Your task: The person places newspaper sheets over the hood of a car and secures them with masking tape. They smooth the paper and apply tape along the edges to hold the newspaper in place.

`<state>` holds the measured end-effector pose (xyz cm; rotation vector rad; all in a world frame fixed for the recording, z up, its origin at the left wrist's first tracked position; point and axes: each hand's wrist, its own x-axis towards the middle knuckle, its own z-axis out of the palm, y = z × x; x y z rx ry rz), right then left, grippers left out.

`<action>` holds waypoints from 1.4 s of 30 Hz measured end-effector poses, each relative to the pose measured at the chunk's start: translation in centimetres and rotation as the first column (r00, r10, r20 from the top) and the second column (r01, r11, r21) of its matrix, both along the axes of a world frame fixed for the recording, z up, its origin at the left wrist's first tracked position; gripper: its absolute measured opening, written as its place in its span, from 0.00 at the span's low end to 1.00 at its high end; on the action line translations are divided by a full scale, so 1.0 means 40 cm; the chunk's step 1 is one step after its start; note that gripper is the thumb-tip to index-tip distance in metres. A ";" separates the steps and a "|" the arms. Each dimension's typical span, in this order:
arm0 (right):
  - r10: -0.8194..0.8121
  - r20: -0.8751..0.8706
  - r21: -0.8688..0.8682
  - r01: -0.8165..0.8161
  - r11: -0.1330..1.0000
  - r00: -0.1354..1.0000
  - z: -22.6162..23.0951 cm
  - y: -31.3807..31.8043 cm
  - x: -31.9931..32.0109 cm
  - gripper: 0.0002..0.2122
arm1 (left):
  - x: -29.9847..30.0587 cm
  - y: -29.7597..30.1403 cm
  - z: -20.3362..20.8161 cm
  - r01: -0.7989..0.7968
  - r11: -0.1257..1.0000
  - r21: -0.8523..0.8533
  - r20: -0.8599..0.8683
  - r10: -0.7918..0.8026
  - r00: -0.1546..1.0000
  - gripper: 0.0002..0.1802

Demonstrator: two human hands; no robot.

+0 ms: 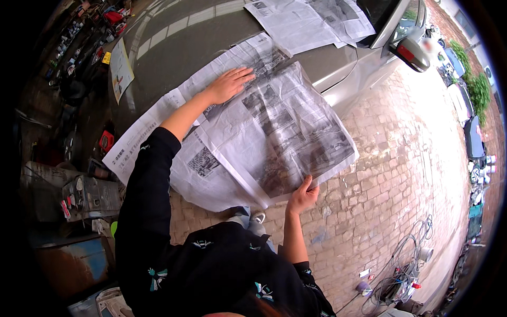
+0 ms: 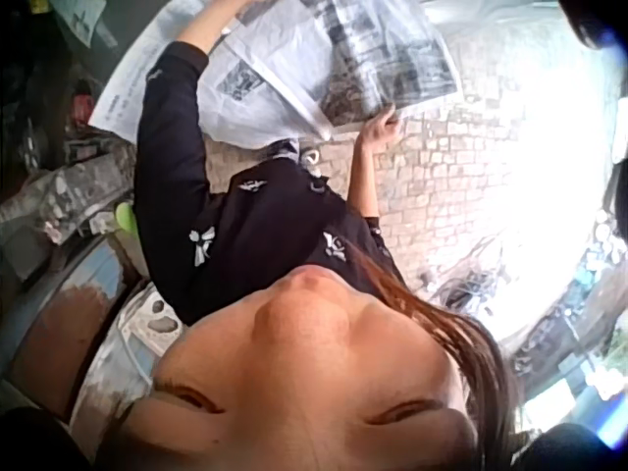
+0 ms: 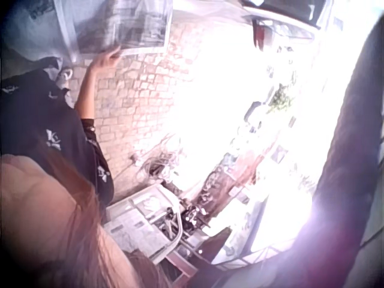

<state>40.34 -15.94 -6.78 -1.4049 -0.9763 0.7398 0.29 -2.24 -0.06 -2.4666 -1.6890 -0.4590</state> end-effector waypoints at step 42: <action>0.020 -0.199 0.065 -0.008 0.998 0.980 -0.053 -0.097 -0.019 0.13 | -0.008 0.021 -0.012 -0.003 1.000 -0.001 -0.020 0.003 1.000 0.29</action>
